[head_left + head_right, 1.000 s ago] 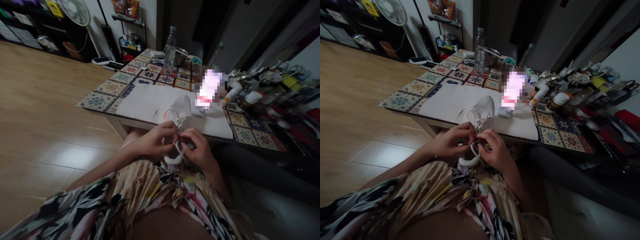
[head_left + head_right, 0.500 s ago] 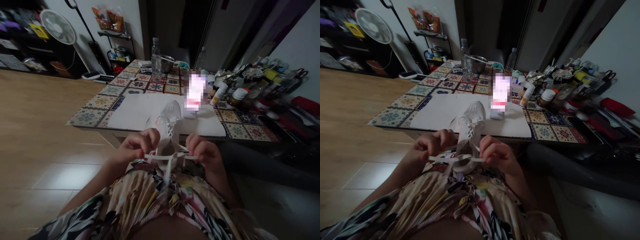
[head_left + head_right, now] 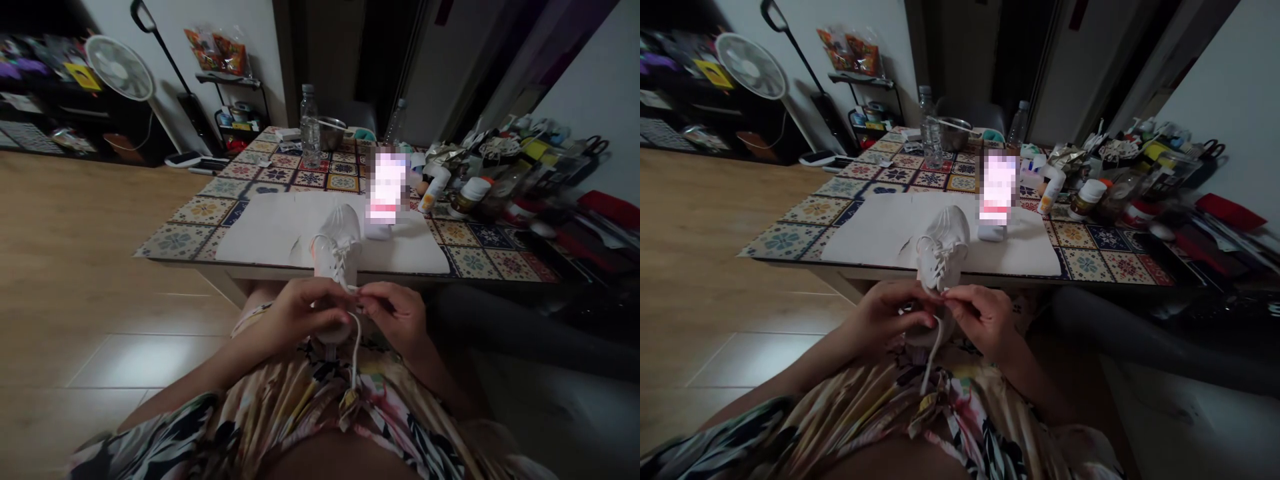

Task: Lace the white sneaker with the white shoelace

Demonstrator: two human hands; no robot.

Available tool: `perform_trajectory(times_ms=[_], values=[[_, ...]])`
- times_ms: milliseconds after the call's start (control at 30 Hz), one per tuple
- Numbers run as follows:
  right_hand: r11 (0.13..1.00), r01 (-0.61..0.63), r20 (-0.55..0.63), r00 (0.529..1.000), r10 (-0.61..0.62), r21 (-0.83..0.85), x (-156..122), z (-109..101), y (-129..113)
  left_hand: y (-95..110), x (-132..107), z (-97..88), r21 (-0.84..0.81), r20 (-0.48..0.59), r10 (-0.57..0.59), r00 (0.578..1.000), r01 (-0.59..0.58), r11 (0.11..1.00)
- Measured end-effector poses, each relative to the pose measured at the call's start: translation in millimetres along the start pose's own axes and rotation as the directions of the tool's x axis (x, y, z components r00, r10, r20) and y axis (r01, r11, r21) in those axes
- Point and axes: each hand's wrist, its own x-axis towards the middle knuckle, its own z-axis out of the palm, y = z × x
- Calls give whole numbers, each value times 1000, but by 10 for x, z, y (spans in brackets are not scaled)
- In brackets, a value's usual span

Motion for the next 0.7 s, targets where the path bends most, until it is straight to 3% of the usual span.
perform_trajectory(times_ms=[133,300,533,700], values=[[982,175,101,981,-168,-69,33,16,-39,-82,41,73,-51,-122,-60,991,54,997],[952,291,130,952,-277,-100,62,23,-16,-45,22,66,29,-164,97,982,-93,995],[970,235,154,962,-225,-53,67,25,-67,-40,19,76,79,-112,216,970,-208,975],[995,87,42,995,-85,-46,36,71,-64,11,39,75,138,-36,291,956,-283,949]])
